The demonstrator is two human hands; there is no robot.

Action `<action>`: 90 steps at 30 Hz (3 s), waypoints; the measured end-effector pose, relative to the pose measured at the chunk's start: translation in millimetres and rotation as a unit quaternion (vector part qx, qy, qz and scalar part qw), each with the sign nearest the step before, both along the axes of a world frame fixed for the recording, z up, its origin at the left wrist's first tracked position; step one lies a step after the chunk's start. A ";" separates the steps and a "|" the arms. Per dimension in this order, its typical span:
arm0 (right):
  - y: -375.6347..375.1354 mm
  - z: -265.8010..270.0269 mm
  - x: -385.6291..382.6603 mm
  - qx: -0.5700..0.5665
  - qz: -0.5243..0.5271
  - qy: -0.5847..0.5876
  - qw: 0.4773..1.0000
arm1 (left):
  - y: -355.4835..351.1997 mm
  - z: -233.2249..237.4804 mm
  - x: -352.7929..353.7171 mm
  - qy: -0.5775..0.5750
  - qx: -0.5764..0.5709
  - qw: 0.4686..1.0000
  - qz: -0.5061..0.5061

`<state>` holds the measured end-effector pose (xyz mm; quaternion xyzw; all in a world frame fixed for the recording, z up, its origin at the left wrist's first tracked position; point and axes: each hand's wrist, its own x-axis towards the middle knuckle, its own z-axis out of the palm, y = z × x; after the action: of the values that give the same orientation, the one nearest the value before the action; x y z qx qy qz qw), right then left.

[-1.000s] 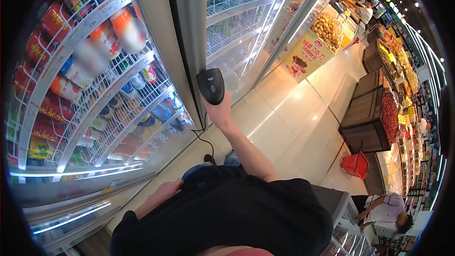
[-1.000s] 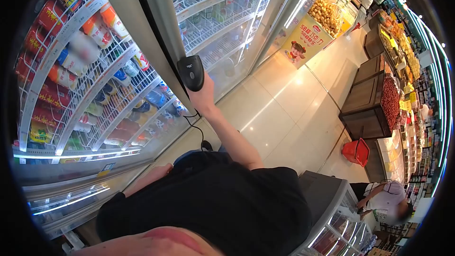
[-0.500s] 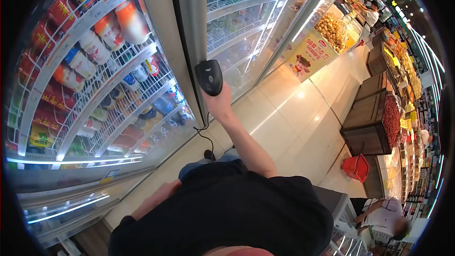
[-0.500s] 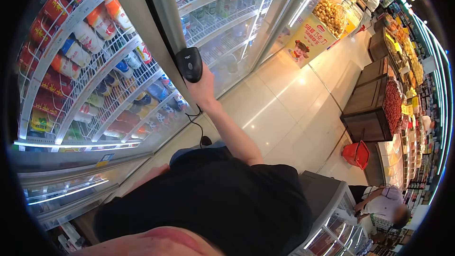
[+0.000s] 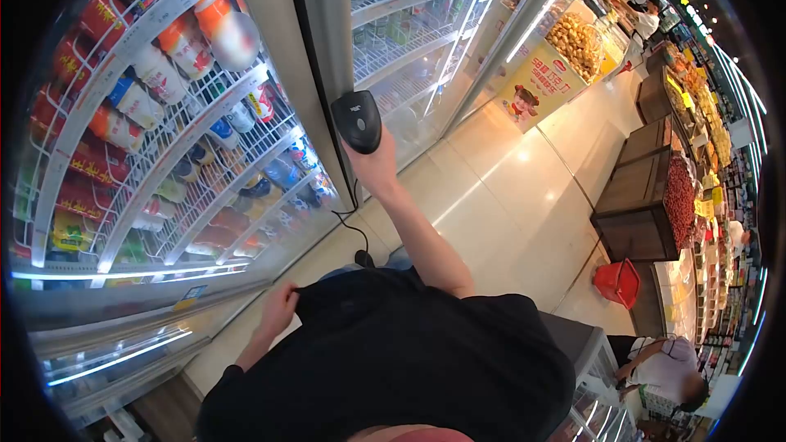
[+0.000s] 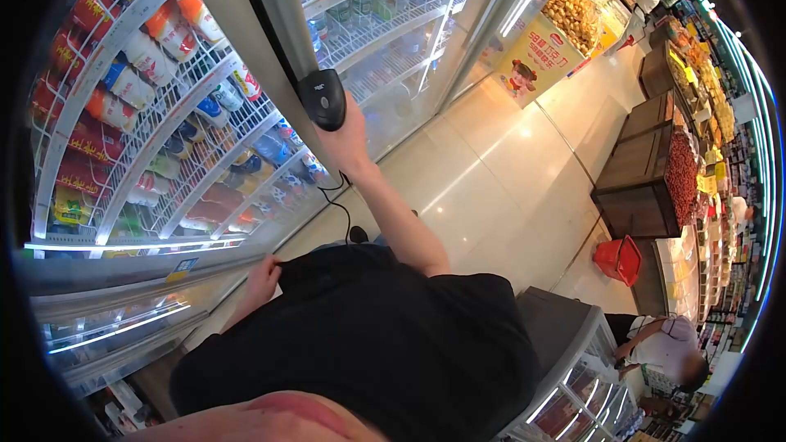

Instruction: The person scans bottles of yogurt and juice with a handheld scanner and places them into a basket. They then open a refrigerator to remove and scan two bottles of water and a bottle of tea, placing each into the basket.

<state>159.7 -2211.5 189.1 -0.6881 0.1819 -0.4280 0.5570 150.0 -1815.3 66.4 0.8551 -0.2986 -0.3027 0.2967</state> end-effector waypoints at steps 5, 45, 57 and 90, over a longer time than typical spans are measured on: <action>-0.1 -3.8 3.1 0.000 0.004 -0.009 1.000 | 15.3 -46.4 38.1 0.084 0.010 0.996 -0.029; -1.5 2.4 -6.9 -0.096 0.072 0.039 0.992 | -126.3 95.8 7.1 0.055 0.025 0.891 -0.450; -5.0 -6.0 -3.1 -0.093 0.080 0.042 0.992 | -132.8 35.0 -4.5 -0.090 -0.055 0.944 -0.311; -0.4 -2.4 -6.8 -0.146 0.104 0.151 0.972 | -153.1 -5.4 -32.7 0.210 -0.141 0.901 -0.351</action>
<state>153.0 -2212.0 186.7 -0.8338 0.1266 -0.2812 0.4580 117.3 -1968.4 61.0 0.5604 -0.5502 -0.5143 0.3446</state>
